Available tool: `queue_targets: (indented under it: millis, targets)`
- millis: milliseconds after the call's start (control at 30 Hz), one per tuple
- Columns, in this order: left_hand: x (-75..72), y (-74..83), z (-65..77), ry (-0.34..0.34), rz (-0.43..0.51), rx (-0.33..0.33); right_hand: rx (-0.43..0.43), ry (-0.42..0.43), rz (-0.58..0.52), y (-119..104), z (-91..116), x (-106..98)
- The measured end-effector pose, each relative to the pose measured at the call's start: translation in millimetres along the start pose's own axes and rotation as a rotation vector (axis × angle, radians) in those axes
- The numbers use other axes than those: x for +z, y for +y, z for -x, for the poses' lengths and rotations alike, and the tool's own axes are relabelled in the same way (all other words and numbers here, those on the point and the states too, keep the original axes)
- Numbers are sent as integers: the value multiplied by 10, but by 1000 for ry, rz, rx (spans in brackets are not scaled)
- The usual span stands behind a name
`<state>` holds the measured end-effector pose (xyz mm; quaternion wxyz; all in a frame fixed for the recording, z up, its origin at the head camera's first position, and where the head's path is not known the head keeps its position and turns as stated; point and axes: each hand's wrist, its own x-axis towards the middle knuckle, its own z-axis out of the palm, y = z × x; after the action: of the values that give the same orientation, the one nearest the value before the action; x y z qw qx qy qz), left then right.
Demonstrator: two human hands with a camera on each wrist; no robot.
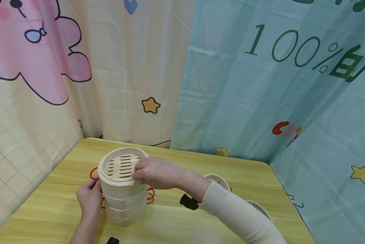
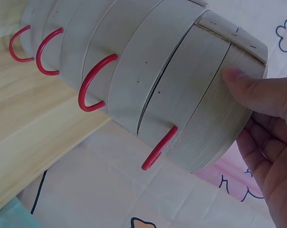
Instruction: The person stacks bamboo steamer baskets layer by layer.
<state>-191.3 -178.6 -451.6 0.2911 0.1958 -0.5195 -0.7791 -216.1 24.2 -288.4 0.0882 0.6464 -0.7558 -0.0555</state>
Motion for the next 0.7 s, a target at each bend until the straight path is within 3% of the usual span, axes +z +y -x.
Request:
queue_targets:
  millis: [33,167,233,300,467,567,700]
  targets:
    - [-18,-47,-35,-3,-6,1,2,-1,-8,-5,-5,0]
    - [-143,-479,-318,22,-16,23,16,-11,-39,-24,-22,-2]
    - [-176,-592,-386,29,-14,21,24,-9,-61,-32,-30,-2]
    - [-139,-490,-324,39,-16,-12,32,-2,-86,-38,-35,-2]
    - [30,67,30,23,-20,-79,42,29,-128,-63,-49,17]
    - [59,156,92,24,-27,-91,50,46,-130,-80,-58,32]
    - [65,148,92,31,-24,-93,59,67,-118,-105,-71,43]
